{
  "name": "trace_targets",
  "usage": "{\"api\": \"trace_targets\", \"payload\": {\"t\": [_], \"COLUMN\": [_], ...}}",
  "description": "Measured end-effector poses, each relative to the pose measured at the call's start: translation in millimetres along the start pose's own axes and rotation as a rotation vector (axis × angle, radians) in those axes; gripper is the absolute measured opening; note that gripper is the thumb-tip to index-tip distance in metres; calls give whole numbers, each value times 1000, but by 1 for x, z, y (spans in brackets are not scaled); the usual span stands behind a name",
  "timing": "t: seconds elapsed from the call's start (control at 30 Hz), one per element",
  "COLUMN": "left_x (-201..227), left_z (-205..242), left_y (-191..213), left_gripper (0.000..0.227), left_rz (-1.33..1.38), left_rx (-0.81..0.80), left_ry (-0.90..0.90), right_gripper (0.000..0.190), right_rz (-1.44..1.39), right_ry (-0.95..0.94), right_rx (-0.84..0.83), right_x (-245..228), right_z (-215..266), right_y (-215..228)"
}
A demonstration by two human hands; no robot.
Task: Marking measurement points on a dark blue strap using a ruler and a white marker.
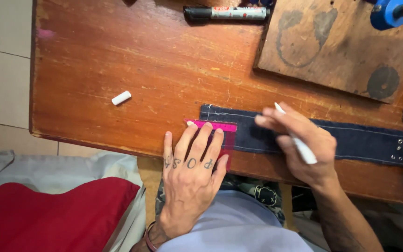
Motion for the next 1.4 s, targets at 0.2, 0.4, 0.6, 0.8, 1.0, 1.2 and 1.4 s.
{"api": "trace_targets", "payload": {"t": [0.2,0.4,0.6,0.8,1.0,1.2,1.4], "left_x": [1,1,0,-1,-1,-1,-1], "left_z": [0,1,-1,-2,-3,-2,-3], "left_y": [1,3,3,2,2,1,2], "left_gripper": [48,47,48,48,48,47,47], "left_rz": [14,18,21,11,17,21,15], "left_rx": [-5,7,-7,9,-6,2,11], "left_ry": [-3,4,7,6,9,12,5], "right_gripper": [19,15,12,12,12,11,10], "right_rz": [-391,-333,-221,-92,-82,-63,-69], "right_ry": [-416,-482,-418,-365,-379,-369,-372], "right_rx": [235,170,129,100,98,88,84], "right_x": [35,35,39,35,35,33,29], "right_z": [17,7,9,3,2,0,-4], "right_y": [-4,-23,-26,-27,-27,-28,-29]}}
Point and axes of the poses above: each hand's wrist, its own z-axis away from the middle knuckle, its own y-axis out of the back of the hand, x = y × z, the point moved 6 cm from there along -z, towards the middle knuckle
